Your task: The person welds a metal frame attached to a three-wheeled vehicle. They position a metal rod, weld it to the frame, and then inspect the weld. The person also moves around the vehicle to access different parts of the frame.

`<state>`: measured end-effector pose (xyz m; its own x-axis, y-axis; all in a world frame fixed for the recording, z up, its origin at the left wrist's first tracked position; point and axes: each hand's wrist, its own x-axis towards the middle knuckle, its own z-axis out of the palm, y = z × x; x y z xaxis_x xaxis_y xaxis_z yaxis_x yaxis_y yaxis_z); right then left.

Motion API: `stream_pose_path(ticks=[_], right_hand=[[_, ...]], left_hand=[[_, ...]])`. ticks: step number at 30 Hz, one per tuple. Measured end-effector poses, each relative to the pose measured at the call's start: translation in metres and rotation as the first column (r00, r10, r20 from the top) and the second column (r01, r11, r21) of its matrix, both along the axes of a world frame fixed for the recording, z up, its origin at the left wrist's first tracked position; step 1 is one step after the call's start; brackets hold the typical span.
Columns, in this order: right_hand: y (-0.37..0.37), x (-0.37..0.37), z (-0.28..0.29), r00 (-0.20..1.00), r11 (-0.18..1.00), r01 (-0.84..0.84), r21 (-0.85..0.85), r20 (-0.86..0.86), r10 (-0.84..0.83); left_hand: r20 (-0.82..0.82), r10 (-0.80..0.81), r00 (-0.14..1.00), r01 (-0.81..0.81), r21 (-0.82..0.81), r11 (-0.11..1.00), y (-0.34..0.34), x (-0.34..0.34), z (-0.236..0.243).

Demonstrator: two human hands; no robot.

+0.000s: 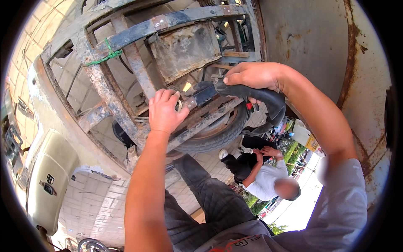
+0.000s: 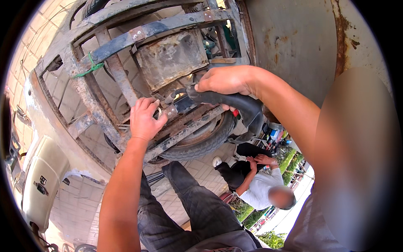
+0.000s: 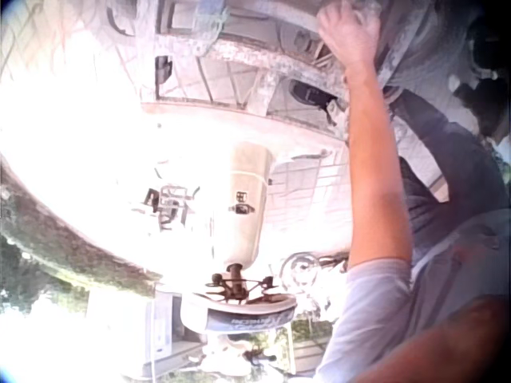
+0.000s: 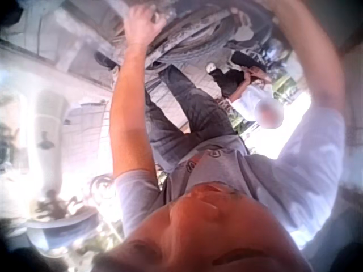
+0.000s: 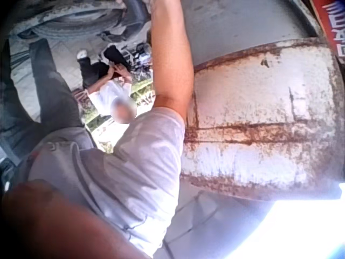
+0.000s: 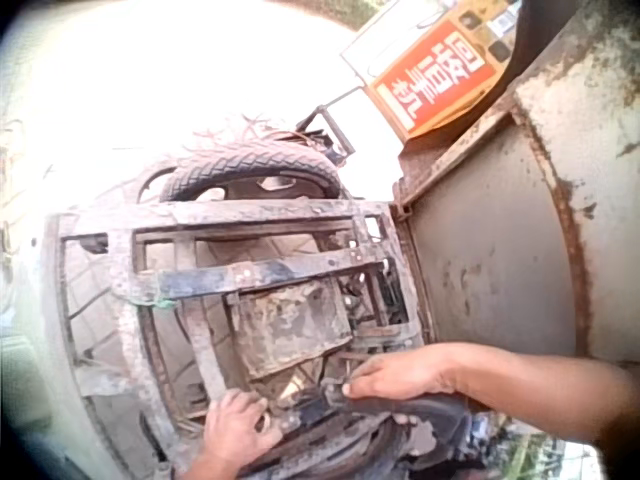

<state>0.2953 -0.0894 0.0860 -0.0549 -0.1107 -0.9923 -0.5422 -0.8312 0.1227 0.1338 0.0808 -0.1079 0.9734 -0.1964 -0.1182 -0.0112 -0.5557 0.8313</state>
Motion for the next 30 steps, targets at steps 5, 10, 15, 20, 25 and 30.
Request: stream_pose_path(ticks=[5,10,15,20,25,30], right_hand=[[0.003,0.004,-0.006,0.997,0.999,0.035,0.005,-0.073,-0.034],[-0.002,0.007,-0.013,0.991,0.996,0.092,0.022,-0.101,-0.089],[0.001,0.008,-0.013,0.992,0.997,0.072,-0.005,-0.101,-0.072],[0.005,0.009,-0.013,0.993,0.999,0.047,0.009,-0.106,-0.046],[0.007,0.012,-0.011,0.988,0.997,0.071,0.014,-0.136,-0.068],[0.009,0.012,-0.013,0.986,0.996,0.086,0.003,-0.143,-0.085]], left_hand=[[0.0,0.004,1.0,-0.004,0.005,1.0,0.001,0.001,0.001],[-0.002,-0.003,1.0,0.003,0.008,1.0,0.002,0.0,0.003],[0.023,0.0,1.0,0.0,0.01,1.0,0.001,0.001,0.003],[0.026,0.008,1.0,-0.008,0.015,1.0,0.0,0.0,0.0],[0.023,0.004,1.0,-0.004,0.013,1.0,0.0,0.0,0.001],[0.043,0.019,0.999,-0.02,0.024,1.0,-0.001,0.0,0.0]])
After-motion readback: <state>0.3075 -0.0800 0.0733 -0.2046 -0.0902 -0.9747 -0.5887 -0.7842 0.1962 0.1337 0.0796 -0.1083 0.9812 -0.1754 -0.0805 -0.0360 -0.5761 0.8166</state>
